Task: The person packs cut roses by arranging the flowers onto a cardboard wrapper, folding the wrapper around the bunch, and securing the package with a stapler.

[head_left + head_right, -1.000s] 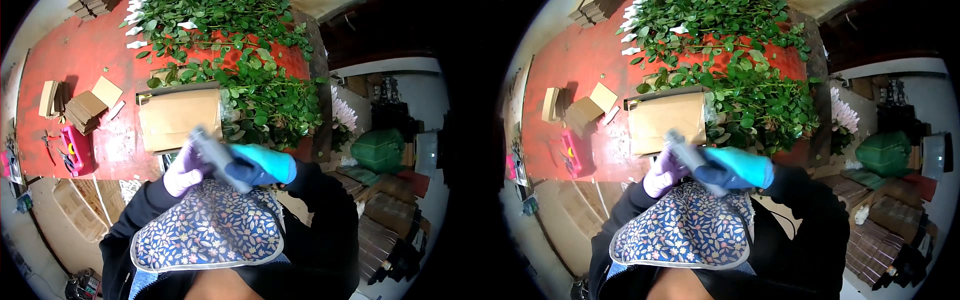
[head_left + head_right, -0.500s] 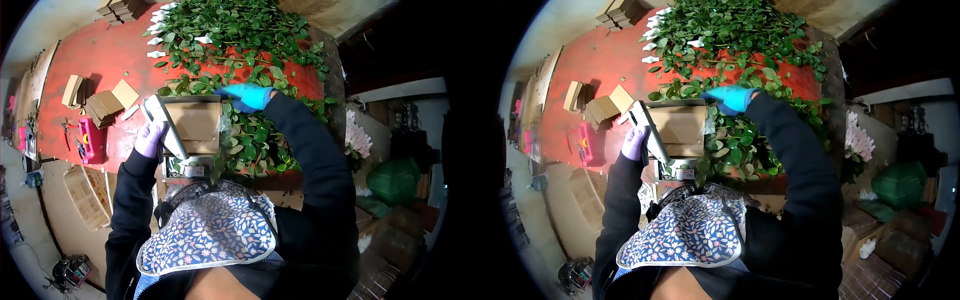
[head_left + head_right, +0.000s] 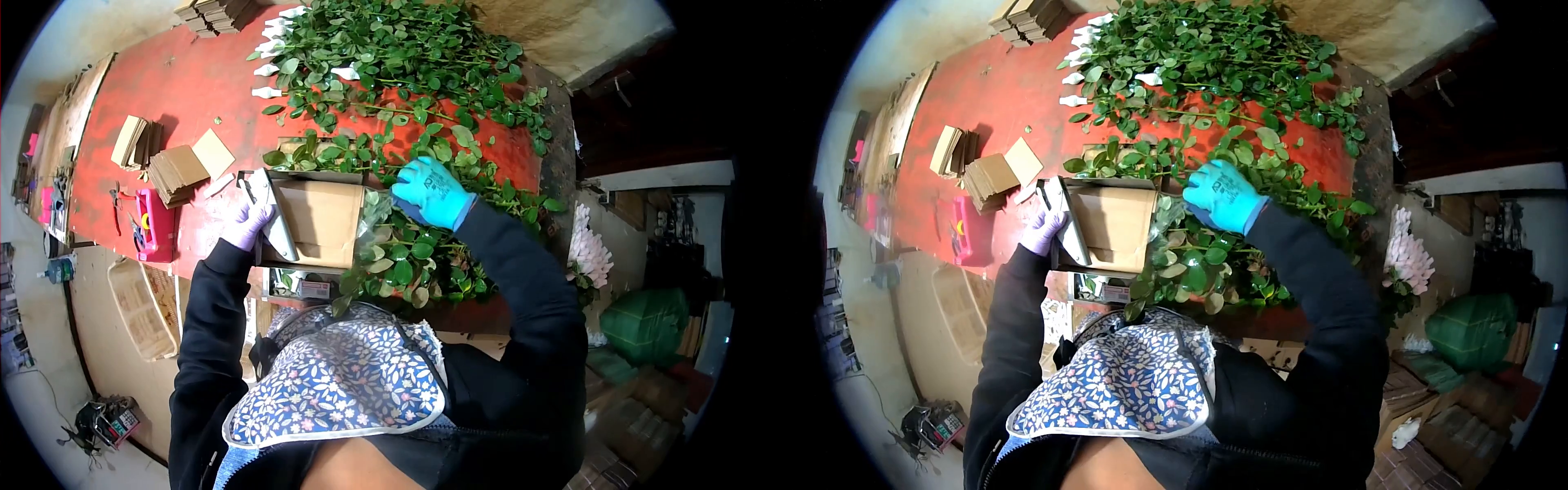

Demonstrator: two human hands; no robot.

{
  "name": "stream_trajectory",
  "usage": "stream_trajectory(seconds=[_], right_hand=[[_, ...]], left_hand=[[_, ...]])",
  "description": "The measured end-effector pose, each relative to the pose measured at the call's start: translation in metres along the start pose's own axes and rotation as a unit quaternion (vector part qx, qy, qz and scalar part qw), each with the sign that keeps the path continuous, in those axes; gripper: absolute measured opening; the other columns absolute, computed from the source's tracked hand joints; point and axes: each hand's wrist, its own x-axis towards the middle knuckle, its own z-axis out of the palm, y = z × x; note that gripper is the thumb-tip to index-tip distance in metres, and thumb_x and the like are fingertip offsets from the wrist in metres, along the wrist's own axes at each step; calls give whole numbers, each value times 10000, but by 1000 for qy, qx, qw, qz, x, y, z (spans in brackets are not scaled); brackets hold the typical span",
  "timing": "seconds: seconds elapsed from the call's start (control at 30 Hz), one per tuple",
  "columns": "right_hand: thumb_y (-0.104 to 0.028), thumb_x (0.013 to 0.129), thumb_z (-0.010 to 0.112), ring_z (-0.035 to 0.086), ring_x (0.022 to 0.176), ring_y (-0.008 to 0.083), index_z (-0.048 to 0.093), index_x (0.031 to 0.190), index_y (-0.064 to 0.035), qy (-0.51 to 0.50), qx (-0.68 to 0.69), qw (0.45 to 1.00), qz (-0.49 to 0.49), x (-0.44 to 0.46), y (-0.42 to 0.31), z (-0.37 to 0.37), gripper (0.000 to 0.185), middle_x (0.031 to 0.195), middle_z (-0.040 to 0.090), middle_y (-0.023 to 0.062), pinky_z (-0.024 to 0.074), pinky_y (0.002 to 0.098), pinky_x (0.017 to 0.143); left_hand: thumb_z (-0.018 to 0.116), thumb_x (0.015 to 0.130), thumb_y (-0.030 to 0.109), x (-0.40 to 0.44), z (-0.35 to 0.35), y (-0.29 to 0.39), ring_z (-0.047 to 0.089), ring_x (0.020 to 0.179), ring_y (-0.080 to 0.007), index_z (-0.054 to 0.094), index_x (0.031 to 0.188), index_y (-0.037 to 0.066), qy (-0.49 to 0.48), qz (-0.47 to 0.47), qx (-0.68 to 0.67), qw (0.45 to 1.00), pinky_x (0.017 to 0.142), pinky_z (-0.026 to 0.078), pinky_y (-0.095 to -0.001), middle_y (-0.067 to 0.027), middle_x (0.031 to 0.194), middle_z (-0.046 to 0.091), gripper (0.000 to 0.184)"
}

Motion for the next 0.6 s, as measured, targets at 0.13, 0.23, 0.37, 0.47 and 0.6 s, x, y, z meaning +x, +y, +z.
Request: stream_trajectory(seconds=[0.13, 0.23, 0.37, 0.47, 0.6], right_hand=[[-261, 793, 692, 559, 1062, 287, 642, 1025, -169, 17, -20, 1000, 15, 2, -7, -6, 254, 1099, 605, 63, 388, 483, 993], [-248, 796, 682, 539, 1144, 298, 638, 1067, -182, 55, 20, 998, -16, 4, -7, 1, 282, 1200, 592, 61, 366, 521, 1031], [-163, 736, 670, 515, 1205, 315, 626, 988, -166, 33, 18, 998, -51, -10, -10, -2, 255, 1245, 592, 63, 364, 512, 1050], [-210, 761, 681, 544, 1135, 297, 621, 982, -131, 85, -17, 996, -22, -34, -14, -14, 242, 1179, 608, 67, 402, 468, 999], [-415, 804, 682, 556, 940, 272, 622, 1106, -123, 68, 111, 990, 45, -46, -76, -38, 424, 1026, 581, 70, 438, 413, 847]], left_hand=[[677, 917, 210, 0, -6, -3, 618, 946, -101, 579, 1247, 97, -17, 12, -16, 1000, 859, 505, -283, 22, 1058, 654, 362], [676, 917, 198, 2, -6, -2, 621, 943, -103, 580, 1245, 92, -6, 16, -7, 1000, 855, 508, -285, 17, 1055, 656, 358], [654, 930, 182, 6, -17, -11, 623, 944, -103, 579, 1246, 87, -20, 20, 7, 1000, 851, 509, -279, 13, 1075, 657, 338], [629, 959, 227, 7, -4, -3, 607, 921, -84, 598, 1207, 58, -13, 32, 10, 999, 820, 501, -264, 12, 1053, 654, 302], [619, 962, 223, 15, -5, -5, 635, 923, -102, 562, 1253, 63, -18, 23, 1, 1000, 820, 520, -267, -7, 1075, 662, 337]])
